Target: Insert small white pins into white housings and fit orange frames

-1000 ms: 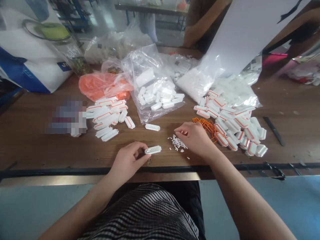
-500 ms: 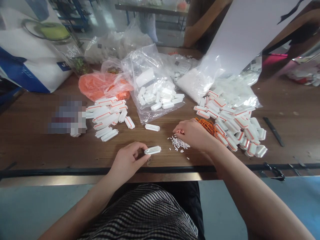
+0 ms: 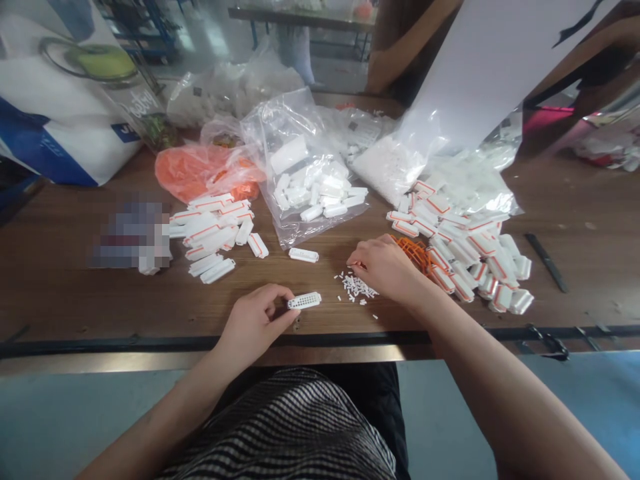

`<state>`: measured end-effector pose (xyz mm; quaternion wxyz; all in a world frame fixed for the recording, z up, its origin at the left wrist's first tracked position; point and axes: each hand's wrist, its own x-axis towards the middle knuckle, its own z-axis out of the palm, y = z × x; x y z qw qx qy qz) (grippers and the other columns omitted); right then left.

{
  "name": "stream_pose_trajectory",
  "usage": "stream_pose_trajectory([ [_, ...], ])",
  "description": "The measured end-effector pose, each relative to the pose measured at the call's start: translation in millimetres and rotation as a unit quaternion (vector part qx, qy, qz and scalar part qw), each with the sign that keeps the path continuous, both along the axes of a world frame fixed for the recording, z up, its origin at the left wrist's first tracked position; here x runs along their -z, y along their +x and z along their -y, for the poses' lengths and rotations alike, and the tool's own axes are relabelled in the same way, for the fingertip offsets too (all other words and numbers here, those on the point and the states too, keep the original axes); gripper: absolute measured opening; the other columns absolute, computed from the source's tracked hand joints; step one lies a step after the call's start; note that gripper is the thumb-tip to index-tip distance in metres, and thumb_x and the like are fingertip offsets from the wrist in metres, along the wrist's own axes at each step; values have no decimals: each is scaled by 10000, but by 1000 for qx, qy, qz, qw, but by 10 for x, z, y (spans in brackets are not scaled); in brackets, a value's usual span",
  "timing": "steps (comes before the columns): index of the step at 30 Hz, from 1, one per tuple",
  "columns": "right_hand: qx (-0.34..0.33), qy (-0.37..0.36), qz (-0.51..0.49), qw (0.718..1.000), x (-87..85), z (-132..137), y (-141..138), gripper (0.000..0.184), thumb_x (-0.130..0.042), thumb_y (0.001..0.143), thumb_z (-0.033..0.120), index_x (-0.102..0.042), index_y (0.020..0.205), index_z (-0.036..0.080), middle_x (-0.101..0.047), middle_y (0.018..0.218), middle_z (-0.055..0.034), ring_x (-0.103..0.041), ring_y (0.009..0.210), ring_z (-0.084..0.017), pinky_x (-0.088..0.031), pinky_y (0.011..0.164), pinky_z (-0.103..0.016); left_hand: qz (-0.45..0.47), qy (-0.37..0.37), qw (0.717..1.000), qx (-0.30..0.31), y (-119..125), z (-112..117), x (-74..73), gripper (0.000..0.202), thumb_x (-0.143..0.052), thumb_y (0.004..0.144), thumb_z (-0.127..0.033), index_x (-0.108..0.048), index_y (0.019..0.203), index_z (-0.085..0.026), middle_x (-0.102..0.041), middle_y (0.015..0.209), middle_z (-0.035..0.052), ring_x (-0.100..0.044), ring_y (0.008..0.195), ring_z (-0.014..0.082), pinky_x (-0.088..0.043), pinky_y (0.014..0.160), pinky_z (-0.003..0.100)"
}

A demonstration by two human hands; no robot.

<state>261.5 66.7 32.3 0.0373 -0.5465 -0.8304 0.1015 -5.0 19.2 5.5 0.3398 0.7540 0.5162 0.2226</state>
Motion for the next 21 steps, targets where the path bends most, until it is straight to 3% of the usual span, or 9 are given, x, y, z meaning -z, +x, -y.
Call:
stream_pose_trajectory([
  [7, 118, -75, -95, 986, -28, 67, 0, 209, -551, 803, 268, -748, 751, 220, -752, 785, -17, -667, 713, -175, -445, 686, -294, -2, -6, 1000, -2, 0, -4, -4, 90, -691, 796, -183, -633, 858, -212, -559, 686, -44, -488, 598, 123, -395, 610, 257],
  [11, 97, -30, -47, 994, -19, 87, -74, 222, -534, 797, 221, -716, 670, 214, -720, 707, -23, -628, 665, -173, -404, 687, -309, -1, -5, 1000, 0, 1, -4, -14, 95, -697, 792, -175, -633, 855, -207, -545, 675, -47, -485, 598, 123, -394, 614, 257],
  [16, 53, 9, -15, 998, 14, 59, -62, 250, -511, 830, 220, -730, 711, 210, -729, 754, -46, -632, 708, -185, -372, 730, -330, -6, -7, 1000, -1, -5, -2, -8, 88, -694, 796, -189, -638, 861, -209, -543, 677, -46, -486, 604, 126, -395, 616, 258],
  [21, 111, -16, -56, 992, 11, 76, -37, 251, -527, 833, 272, -742, 716, 220, -735, 726, -19, -627, 659, -165, -388, 706, -306, -7, -10, 1000, -1, 2, 0, -9, 93, -700, 795, -186, -643, 865, -209, -542, 677, -45, -491, 615, 129, -397, 624, 257],
])
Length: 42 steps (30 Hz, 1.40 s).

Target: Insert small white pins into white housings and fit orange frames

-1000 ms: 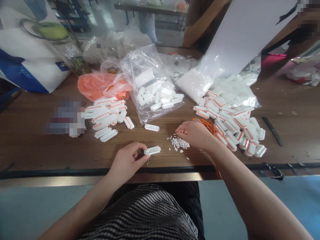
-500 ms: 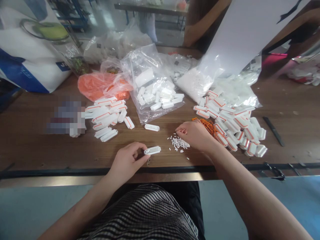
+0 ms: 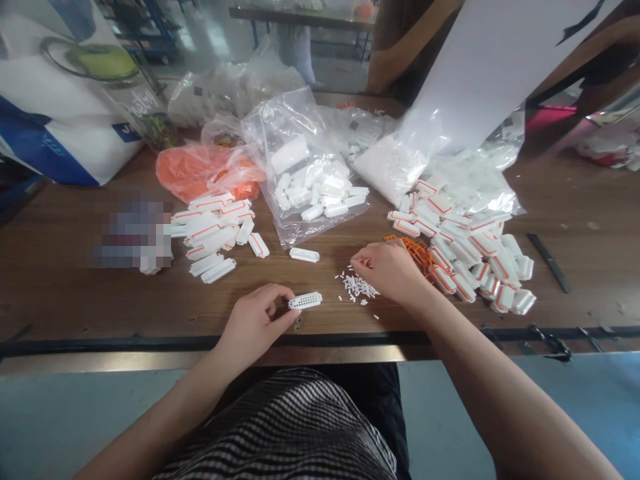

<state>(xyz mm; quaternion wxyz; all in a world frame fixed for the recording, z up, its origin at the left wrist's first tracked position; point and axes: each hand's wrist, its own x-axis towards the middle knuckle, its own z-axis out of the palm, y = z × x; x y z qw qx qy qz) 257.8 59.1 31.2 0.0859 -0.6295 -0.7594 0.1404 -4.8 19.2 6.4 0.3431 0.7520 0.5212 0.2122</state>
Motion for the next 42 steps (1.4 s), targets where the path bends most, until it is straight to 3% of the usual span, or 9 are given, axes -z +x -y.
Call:
stream_pose_trajectory([
  [4, 59, -29, 36, 997, 13, 26, -88, 271, -547, 830, 303, -718, 642, 207, -742, 728, -31, -634, 679, -179, -376, 694, -312, -1, 6, 1000, -4, 3, 0, 4, 90, -696, 798, -195, -644, 869, -211, -544, 675, -47, -491, 604, 126, -399, 619, 254],
  [11, 121, -8, 72, 990, 51, 36, -236, 240, -566, 788, 276, -720, 616, 215, -742, 679, -49, -644, 663, -208, -371, 646, -325, 7, 22, 1000, 1, -4, 0, 22, 99, -687, 781, -186, -636, 863, -208, -551, 680, -51, -482, 582, 114, -401, 607, 250],
  [15, 160, -28, -18, 987, 108, 11, -195, 164, -608, 722, 256, -716, 610, 205, -716, 601, -37, -647, 605, -197, -395, 591, -308, 7, 26, 1000, 2, 2, 1, 20, 94, -692, 783, -187, -636, 856, -209, -543, 671, -53, -477, 579, 113, -400, 609, 252],
  [20, 163, -40, -159, 973, 130, 45, -165, 133, -632, 723, 281, -705, 655, 193, -724, 634, -32, -647, 596, -182, -436, 570, -293, 7, 20, 1000, 4, 3, 5, 7, 105, -711, 786, -174, -639, 855, -204, -542, 664, -49, -489, 600, 122, -397, 618, 254],
  [23, 124, -22, -212, 969, 27, 166, -302, 136, -624, 763, 292, -704, 704, 199, -729, 678, -23, -642, 622, -164, -452, 595, -284, 10, 15, 1000, 2, 4, 6, 1, 116, -718, 776, -158, -641, 851, -203, -556, 676, -46, -501, 614, 124, -399, 623, 255],
  [27, -36, -3, -235, 971, -87, 345, -587, 157, -602, 827, 260, -678, 695, 223, -713, 702, 4, -621, 676, -142, -449, 714, -299, 20, 17, 1000, -3, 5, 12, 23, 120, -713, 770, -153, -635, 843, -209, -585, 697, -47, -507, 610, 122, -401, 613, 256],
  [29, -78, 12, -215, 973, -68, 382, -687, 165, -607, 844, 247, -667, 694, 219, -679, 652, 18, -593, 649, -130, -426, 743, -315, 23, 20, 1000, -1, 1, 17, 43, 113, -713, 777, -169, -629, 840, -210, -608, 723, -44, -512, 614, 123, -402, 609, 259],
  [35, -105, 39, -170, 979, 74, 354, -752, 146, -629, 851, 223, -660, 710, 200, -645, 625, 32, -562, 615, -113, -372, 758, -330, 29, 23, 999, 2, -5, 18, 62, 103, -712, 791, -196, -626, 847, -210, -633, 757, -37, -526, 626, 125, -397, 602, 263],
  [42, -157, 97, -119, 975, 55, 394, -733, 180, -582, 901, 226, -688, 757, 206, -651, 664, 15, -571, 654, -130, -341, 752, -337, 28, 21, 999, 4, -1, 9, 41, 96, -711, 790, -183, -624, 828, -200, -625, 739, -37, -517, 610, 120, -388, 589, 260],
])
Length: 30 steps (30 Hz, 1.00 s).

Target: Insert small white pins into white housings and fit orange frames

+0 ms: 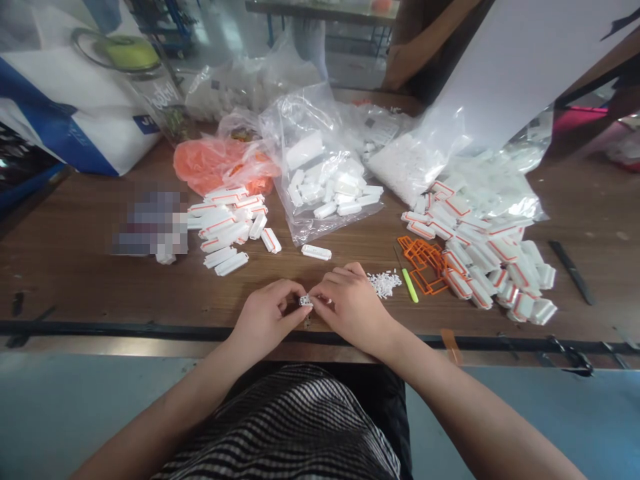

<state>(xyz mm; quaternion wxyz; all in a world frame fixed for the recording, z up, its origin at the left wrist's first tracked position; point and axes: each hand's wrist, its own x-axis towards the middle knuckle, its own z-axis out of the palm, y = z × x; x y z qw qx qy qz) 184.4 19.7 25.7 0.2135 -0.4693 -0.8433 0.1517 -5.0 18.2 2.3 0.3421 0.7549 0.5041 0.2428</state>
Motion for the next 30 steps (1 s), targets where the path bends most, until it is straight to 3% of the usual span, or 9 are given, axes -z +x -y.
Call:
stream_pose_trajectory([
  [11, 6, 80, 98, 992, -27, 136, -30, 219, -543, 884, 230, -739, 787, 247, -662, 650, -15, -552, 684, -171, -341, 761, -379, -2, -5, 1000, 0, 0, 1, -26, 76, -684, 807, -198, -623, 851, -206, -647, 769, -27, -535, 633, 130, -417, 619, 273],
  [14, 43, 45, 30, 998, -50, 45, 141, 212, -547, 889, 253, -742, 805, 243, -698, 720, -15, -596, 719, -173, -377, 761, -368, -3, -4, 1000, 0, 3, -5, -49, 76, -688, 800, -190, -628, 842, -211, -628, 733, -34, -524, 613, 128, -416, 609, 264],
  [16, 104, -1, -18, 994, -56, -78, 364, 211, -558, 881, 277, -739, 784, 230, -717, 765, -23, -632, 753, -180, -416, 748, -350, -9, -7, 1000, -1, 6, -9, -61, 89, -696, 793, -179, -632, 846, -211, -608, 710, -40, -518, 605, 125, -416, 612, 259],
  [18, 152, -86, -20, 984, -44, -219, 609, 192, -587, 851, 299, -736, 764, 215, -724, 804, -32, -646, 746, -176, -448, 699, -317, -18, -13, 1000, -4, 7, -11, -62, 105, -708, 787, -174, -637, 856, -209, -592, 700, -42, -514, 609, 124, -417, 622, 259],
  [21, 147, -158, 13, 976, -12, -391, 856, 174, -617, 802, 318, -754, 770, 216, -730, 815, -30, -656, 739, -175, -475, 695, -304, -22, -19, 1000, -7, 3, -10, -45, 110, -709, 792, -179, -643, 873, -211, -576, 693, -44, -512, 617, 126, -415, 630, 258],
  [30, 128, -177, 35, 975, -82, -446, 707, 197, -604, 783, 324, -749, 705, 214, -724, 740, -30, -661, 700, -175, -493, 645, -290, -19, -9, 1000, -6, 2, -16, -31, 100, -695, 789, -185, -637, 865, -214, -567, 682, -48, -486, 586, 117, -403, 607, 253],
])
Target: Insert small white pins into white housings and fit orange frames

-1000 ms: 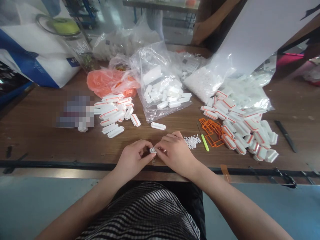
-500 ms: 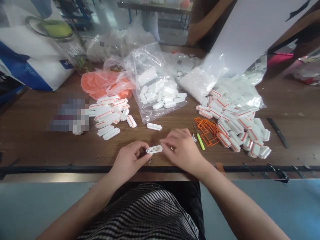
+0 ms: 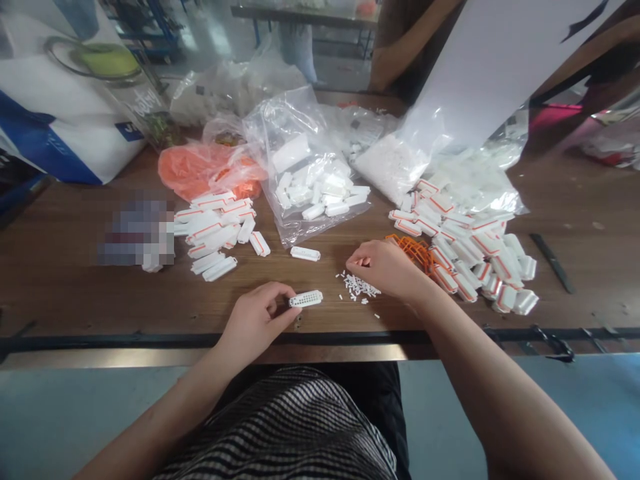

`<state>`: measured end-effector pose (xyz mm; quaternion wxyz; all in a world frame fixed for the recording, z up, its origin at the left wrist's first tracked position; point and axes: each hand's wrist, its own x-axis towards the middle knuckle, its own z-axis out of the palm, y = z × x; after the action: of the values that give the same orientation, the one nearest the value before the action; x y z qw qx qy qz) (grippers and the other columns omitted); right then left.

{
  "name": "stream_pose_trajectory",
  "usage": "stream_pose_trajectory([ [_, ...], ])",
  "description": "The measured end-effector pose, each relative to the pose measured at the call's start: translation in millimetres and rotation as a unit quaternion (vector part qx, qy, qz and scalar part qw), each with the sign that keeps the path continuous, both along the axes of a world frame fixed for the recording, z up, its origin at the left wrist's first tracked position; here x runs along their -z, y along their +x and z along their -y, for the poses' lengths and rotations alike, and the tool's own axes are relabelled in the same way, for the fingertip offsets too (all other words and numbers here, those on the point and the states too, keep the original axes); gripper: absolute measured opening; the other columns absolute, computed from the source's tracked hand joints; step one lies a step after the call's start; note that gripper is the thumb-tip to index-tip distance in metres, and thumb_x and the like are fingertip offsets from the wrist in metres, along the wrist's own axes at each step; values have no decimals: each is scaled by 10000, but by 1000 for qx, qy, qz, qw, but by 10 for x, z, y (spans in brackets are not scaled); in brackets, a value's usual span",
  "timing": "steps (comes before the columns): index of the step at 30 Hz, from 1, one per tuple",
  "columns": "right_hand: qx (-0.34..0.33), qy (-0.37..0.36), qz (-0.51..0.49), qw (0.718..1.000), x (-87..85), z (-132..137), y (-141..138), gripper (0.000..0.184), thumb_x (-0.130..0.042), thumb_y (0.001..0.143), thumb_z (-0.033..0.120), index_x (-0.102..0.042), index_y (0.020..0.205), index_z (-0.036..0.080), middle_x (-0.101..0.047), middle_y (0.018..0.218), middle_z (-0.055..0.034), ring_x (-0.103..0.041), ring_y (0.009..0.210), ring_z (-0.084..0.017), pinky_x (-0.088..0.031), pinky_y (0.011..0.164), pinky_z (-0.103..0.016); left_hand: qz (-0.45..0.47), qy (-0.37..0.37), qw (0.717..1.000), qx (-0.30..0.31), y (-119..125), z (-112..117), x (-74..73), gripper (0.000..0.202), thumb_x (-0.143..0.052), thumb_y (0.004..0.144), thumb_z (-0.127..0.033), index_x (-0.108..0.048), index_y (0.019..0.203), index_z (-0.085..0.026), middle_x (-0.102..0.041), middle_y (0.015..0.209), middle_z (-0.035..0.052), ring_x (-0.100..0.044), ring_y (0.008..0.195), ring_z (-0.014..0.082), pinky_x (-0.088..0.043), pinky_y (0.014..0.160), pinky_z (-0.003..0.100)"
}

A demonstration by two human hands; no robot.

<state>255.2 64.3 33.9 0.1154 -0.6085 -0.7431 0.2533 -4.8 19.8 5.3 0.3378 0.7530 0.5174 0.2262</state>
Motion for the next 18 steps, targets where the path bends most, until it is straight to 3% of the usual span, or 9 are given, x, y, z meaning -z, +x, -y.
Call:
stream_pose_trajectory([
  [8, 41, 1, -20, 999, 16, 13, 54, 170, -618, 758, 313, -748, 700, 220, -731, 733, -21, -671, 687, -175, -497, 635, -286, 3, 9, 1000, -1, -6, 10, 13, 98, -687, 787, -188, -632, 862, -218, -577, 693, -43, -505, 598, 121, -420, 614, 257],
  [12, 22, -6, -11, 1000, 50, 19, 41, 173, -624, 765, 309, -773, 738, 226, -737, 757, -24, -671, 695, -174, -492, 650, -293, 5, 10, 1000, 2, -6, 9, 13, 99, -685, 788, -194, -632, 868, -216, -574, 687, -43, -508, 601, 122, -423, 616, 257],
  [18, -26, 42, 45, 998, 83, 28, 11, 178, -600, 785, 282, -750, 708, 227, -718, 728, -29, -642, 696, -179, -464, 683, -318, -4, 0, 1000, 0, -1, 5, -9, 82, -685, 791, -192, -638, 855, -215, -566, 679, -44, -507, 604, 125, -410, 612, 258],
])
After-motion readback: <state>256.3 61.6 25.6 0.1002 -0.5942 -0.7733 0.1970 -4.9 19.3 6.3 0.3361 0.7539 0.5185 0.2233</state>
